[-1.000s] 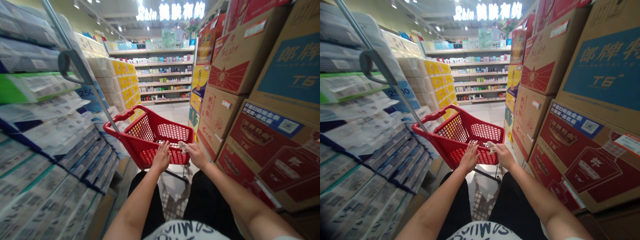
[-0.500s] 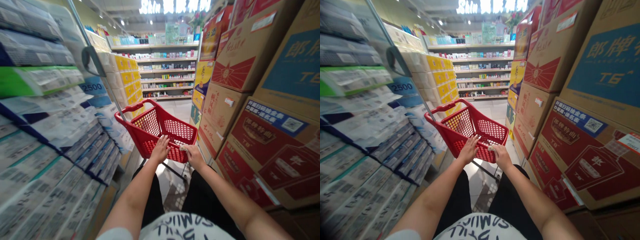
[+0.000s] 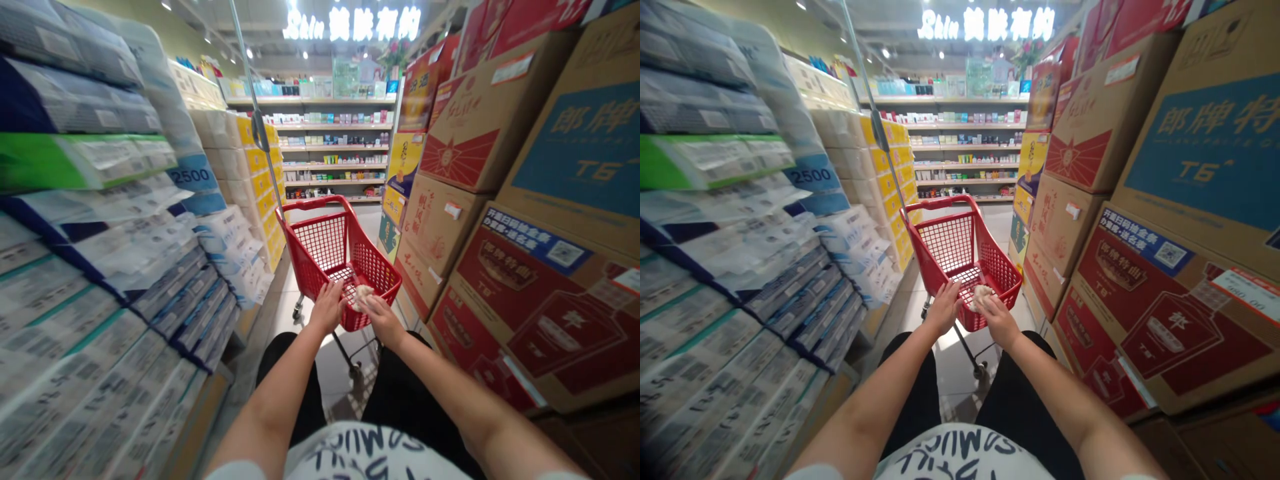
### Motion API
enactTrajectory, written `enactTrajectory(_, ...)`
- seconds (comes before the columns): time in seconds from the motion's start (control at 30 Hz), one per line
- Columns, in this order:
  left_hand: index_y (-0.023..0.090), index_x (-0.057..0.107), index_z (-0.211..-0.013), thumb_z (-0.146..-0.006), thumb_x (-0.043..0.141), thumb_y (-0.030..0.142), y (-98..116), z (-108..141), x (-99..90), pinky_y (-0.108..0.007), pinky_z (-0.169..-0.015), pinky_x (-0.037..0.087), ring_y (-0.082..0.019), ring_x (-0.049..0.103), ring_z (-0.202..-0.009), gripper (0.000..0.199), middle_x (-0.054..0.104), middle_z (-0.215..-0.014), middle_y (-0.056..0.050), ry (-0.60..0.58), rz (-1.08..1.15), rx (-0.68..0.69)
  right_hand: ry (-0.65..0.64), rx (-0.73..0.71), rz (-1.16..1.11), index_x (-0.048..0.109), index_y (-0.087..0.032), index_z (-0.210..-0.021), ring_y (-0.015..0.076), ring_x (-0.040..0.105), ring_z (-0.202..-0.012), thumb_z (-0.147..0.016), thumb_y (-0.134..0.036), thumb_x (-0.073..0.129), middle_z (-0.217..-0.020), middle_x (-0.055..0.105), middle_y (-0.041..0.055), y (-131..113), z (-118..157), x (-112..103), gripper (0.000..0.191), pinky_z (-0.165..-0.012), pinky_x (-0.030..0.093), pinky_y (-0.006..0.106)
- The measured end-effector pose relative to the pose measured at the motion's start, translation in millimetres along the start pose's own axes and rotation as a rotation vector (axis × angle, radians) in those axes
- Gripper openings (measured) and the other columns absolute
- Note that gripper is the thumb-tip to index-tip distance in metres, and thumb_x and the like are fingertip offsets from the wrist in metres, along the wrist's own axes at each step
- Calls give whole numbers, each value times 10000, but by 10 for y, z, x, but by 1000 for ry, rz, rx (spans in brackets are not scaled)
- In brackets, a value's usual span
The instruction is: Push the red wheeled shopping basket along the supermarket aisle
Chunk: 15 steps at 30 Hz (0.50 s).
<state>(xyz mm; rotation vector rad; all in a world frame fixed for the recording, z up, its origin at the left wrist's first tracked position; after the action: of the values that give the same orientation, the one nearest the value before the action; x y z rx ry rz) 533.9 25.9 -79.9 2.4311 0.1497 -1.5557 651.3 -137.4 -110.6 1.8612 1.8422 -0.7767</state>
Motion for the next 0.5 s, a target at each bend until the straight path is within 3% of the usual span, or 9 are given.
enactTrajectory(0.13, 119, 433, -1380, -1006, 202, 259, -119, -64, -47, -447, -1156, 286, -206, 274, -1427, 462, 481, -1429, -122, 17, 60, -70, -99, -192, 59, 562, -215, -1312, 219, 467, -1244, -959, -142, 420, -1281, 591, 87, -188, 135, 200, 388, -1048, 439, 403)
enactTrajectory(0.27, 167, 593, -1211, -991, 234, 214, -203, -109, -161, -486, -1149, 278, -235, 300, -1414, 424, 528, -1391, -87, -111, -29, 11, -295, -348, 110, 584, -195, -1276, 199, 541, -1146, -964, -151, 426, -1232, 628, 64, -407, 81, 460, 353, -971, 475, 348)
enactTrajectory(0.5, 146, 546, -1277, -994, 269, 340, -260, -81, -273, -456, -1172, 222, -222, 272, -1427, 441, 460, -1450, -105, -160, -230, -6, -562, -362, 92, 605, -133, -1248, 189, 529, -1168, -928, -101, 453, -1216, 644, 79, -429, 30, 762, 355, -1034, 408, 320)
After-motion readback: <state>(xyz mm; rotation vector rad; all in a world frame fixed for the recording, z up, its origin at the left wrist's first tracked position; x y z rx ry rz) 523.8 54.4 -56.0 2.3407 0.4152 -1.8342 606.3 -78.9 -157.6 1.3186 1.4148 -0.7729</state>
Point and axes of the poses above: each hand's wrist, its own z-axis away from the middle knuckle, its own x-axis out of the palm, y = z × x, the point moved 2 cm from there along -z, towards the middle knuckle
